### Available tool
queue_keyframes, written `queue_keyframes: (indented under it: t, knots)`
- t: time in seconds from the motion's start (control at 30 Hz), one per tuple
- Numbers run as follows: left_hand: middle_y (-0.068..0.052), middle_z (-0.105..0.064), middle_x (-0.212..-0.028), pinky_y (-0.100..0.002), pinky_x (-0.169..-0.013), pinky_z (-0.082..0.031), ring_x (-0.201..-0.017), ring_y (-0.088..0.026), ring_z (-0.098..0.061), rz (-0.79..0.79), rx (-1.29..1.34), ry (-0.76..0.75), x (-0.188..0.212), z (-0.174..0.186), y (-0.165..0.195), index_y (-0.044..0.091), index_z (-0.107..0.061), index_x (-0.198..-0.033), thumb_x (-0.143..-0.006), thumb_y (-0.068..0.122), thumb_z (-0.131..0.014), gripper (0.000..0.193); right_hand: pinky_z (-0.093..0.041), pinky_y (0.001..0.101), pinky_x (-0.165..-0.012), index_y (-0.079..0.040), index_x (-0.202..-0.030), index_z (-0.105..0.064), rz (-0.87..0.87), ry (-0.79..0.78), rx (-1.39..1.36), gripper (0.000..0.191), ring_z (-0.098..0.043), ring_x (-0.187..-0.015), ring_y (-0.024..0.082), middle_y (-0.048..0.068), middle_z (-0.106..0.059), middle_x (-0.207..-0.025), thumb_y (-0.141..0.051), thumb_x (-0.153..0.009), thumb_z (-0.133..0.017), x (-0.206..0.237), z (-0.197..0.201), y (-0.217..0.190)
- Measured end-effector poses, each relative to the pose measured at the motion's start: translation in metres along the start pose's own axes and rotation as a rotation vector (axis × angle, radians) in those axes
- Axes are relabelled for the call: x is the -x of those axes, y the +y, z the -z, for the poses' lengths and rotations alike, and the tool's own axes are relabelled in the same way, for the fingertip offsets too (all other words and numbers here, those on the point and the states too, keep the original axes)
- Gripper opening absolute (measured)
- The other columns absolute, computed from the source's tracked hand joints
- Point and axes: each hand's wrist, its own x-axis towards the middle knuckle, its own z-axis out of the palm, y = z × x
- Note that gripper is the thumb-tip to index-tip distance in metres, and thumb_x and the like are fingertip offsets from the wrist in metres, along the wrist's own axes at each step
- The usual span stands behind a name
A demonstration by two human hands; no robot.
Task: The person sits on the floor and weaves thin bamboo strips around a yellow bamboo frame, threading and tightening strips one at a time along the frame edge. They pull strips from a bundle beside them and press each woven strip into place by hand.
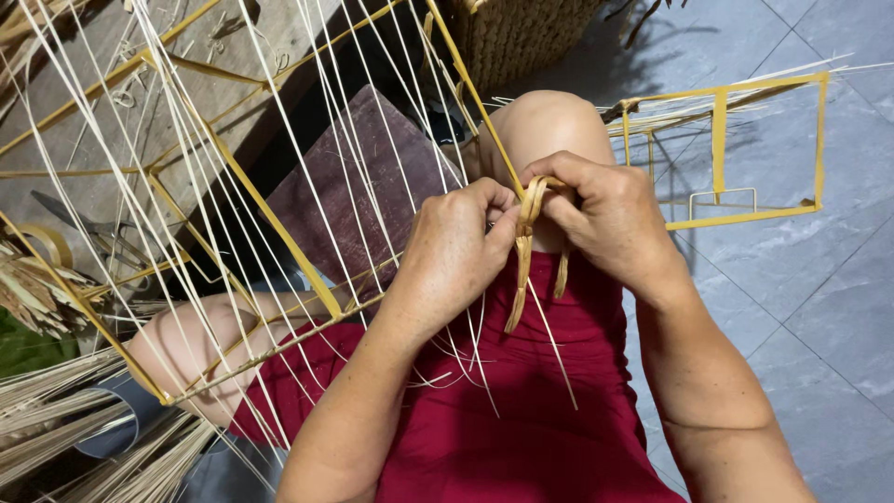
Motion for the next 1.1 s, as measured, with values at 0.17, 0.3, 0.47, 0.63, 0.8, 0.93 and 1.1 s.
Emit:
queue_keyframes:
  t: [0.17, 0.3, 0.47, 0.63, 0.8, 0.93, 1.1]
  knots:
    - [-0.007, -0.076, -0.072, -0.033, -0.057, -0.058, -0.059, -0.016, -0.074, 0.040, 0.069, 0.003, 0.001, 0.001, -0.002, 0.004, -0.073, -0.090, -0.092, 0.022, -0.072, 0.018, -0.047, 0.0227, -0.056, -0.001, -0.113, -0.072, -0.265, 0.199, -1.154, 0.016, -0.059, -0.058, 0.009, 0.007, -0.067, -0.077, -0.014, -0.107, -0.066, 0.014, 0.007, 0.036]
    - [-0.003, -0.075, -0.072, -0.030, -0.048, -0.053, -0.048, -0.012, -0.066, 0.019, 0.069, 0.066, 0.011, -0.001, -0.002, 0.006, -0.072, -0.093, -0.093, 0.019, -0.072, 0.013, -0.048, 0.0243, -0.059, -0.001, -0.121, -0.066, -0.230, 0.361, -1.588, 0.025, -0.060, -0.067, 0.013, 0.010, -0.067, -0.090, -0.021, -0.106, -0.071, 0.030, 0.012, 0.051]
    - [-0.005, -0.074, -0.077, -0.029, -0.048, -0.052, -0.051, -0.011, -0.064, -0.124, 0.025, 0.222, 0.021, -0.010, -0.001, 0.004, -0.069, -0.091, -0.090, 0.012, -0.075, 0.010, -0.055, 0.0283, -0.069, -0.001, -0.108, -0.065, -0.321, 0.314, -1.475, 0.022, -0.066, -0.078, 0.017, 0.011, -0.070, -0.096, -0.007, -0.089, -0.075, 0.040, 0.012, 0.047]
    - [-0.009, -0.072, -0.107, -0.027, -0.063, -0.060, -0.074, -0.014, -0.073, -0.369, 0.015, 0.309, 0.032, -0.013, -0.007, 0.003, -0.067, -0.099, -0.095, 0.003, -0.073, 0.007, -0.056, 0.0264, -0.078, 0.005, -0.113, -0.070, -0.130, 0.201, -0.803, 0.012, -0.067, -0.085, 0.014, 0.011, -0.071, -0.100, 0.000, -0.102, -0.075, 0.034, 0.016, 0.038]
    - [-0.008, -0.067, -0.115, -0.030, -0.076, -0.063, -0.088, -0.019, -0.074, -0.513, -0.147, 0.369, 0.039, -0.017, -0.016, 0.005, -0.071, -0.104, -0.092, 0.004, -0.081, 0.015, -0.059, 0.0233, -0.084, 0.002, -0.115, -0.069, -0.173, 0.109, -0.564, 0.018, -0.072, -0.095, 0.011, 0.008, -0.074, -0.105, 0.002, -0.098, -0.075, 0.028, 0.028, 0.027]
    - [-0.011, -0.067, -0.117, -0.029, -0.072, -0.062, -0.087, -0.020, -0.074, -0.565, -0.202, 0.374, 0.040, -0.020, -0.018, 0.003, -0.073, -0.104, -0.088, 0.003, -0.084, 0.020, -0.059, 0.0226, -0.082, 0.001, -0.117, -0.069, -0.208, 0.099, -0.545, 0.020, -0.072, -0.096, 0.011, 0.007, -0.074, -0.105, 0.001, -0.097, -0.074, 0.021, 0.034, 0.018]
    - [-0.010, -0.069, -0.119, -0.032, -0.084, -0.064, -0.097, -0.023, -0.075, -0.637, -0.193, 0.377, 0.040, -0.020, -0.017, 0.002, -0.071, -0.108, -0.090, 0.001, -0.081, 0.021, -0.059, 0.0235, -0.085, 0.002, -0.116, -0.069, -0.128, 0.051, -0.453, 0.020, -0.073, -0.097, 0.012, 0.007, -0.073, -0.108, 0.002, -0.097, -0.075, 0.017, 0.034, 0.014]
